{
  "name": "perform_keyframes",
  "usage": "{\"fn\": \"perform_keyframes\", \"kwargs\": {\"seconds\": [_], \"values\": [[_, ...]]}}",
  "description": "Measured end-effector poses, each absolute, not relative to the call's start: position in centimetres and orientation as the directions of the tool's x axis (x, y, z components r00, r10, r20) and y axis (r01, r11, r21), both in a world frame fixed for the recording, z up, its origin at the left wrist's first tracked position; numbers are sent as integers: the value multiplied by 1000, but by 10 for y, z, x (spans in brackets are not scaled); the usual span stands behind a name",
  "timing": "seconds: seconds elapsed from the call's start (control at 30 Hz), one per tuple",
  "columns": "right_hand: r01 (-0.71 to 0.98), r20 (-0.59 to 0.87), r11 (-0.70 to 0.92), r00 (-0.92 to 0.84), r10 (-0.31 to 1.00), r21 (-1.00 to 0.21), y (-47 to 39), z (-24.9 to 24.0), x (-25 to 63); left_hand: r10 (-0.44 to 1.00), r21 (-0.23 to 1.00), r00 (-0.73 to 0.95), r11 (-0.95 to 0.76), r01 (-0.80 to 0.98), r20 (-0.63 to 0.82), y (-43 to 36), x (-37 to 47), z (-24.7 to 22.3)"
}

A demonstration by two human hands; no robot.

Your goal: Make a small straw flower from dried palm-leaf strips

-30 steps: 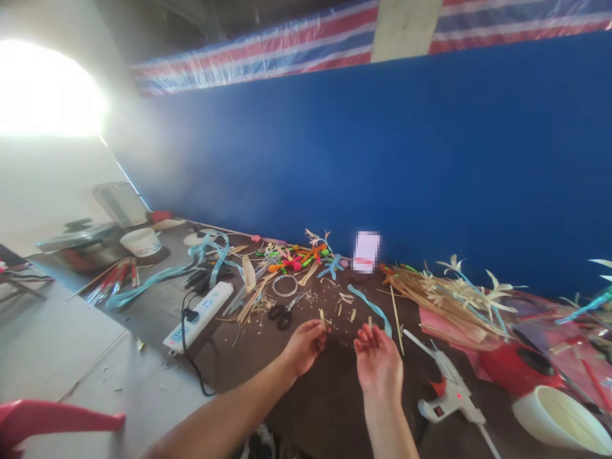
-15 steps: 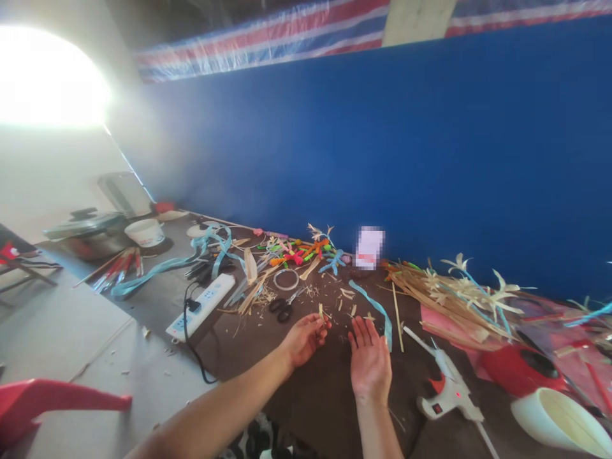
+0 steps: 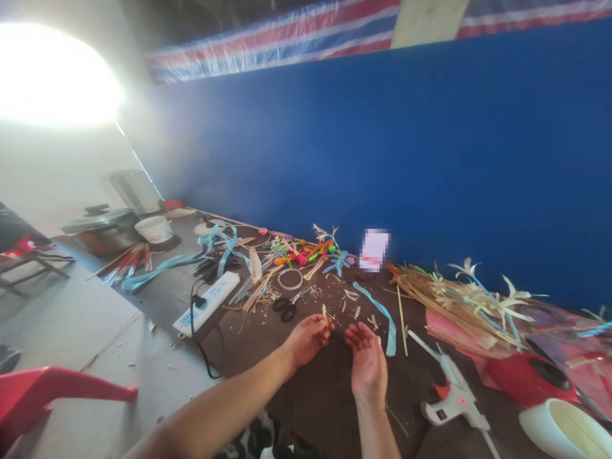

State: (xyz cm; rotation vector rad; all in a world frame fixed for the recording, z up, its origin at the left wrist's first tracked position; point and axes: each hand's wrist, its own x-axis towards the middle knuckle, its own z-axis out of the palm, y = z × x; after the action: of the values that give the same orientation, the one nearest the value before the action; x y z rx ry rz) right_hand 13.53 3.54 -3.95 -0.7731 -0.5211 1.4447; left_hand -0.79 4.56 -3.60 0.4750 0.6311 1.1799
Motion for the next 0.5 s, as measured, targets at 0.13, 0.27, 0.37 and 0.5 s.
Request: {"fn": "perform_keyframes", "kwargs": {"seconds": [0.13,0.27,0.37,0.5], "values": [[-616,-116,9,162,980,-787,35,-41,131,947,648,240,322,-690,-214,45,-7,-36],[-583,-82,64,221,972,-810,33,-39,130,942,649,245,336,-682,-230,45,-7,-35],[-564,-65,47,177,982,-825,31,-38,129,943,645,243,334,-688,-229,45,-7,-35],[-549,-44,61,176,983,-833,32,-42,129,940,636,249,342,-692,-234,45,-7,-33]]}}
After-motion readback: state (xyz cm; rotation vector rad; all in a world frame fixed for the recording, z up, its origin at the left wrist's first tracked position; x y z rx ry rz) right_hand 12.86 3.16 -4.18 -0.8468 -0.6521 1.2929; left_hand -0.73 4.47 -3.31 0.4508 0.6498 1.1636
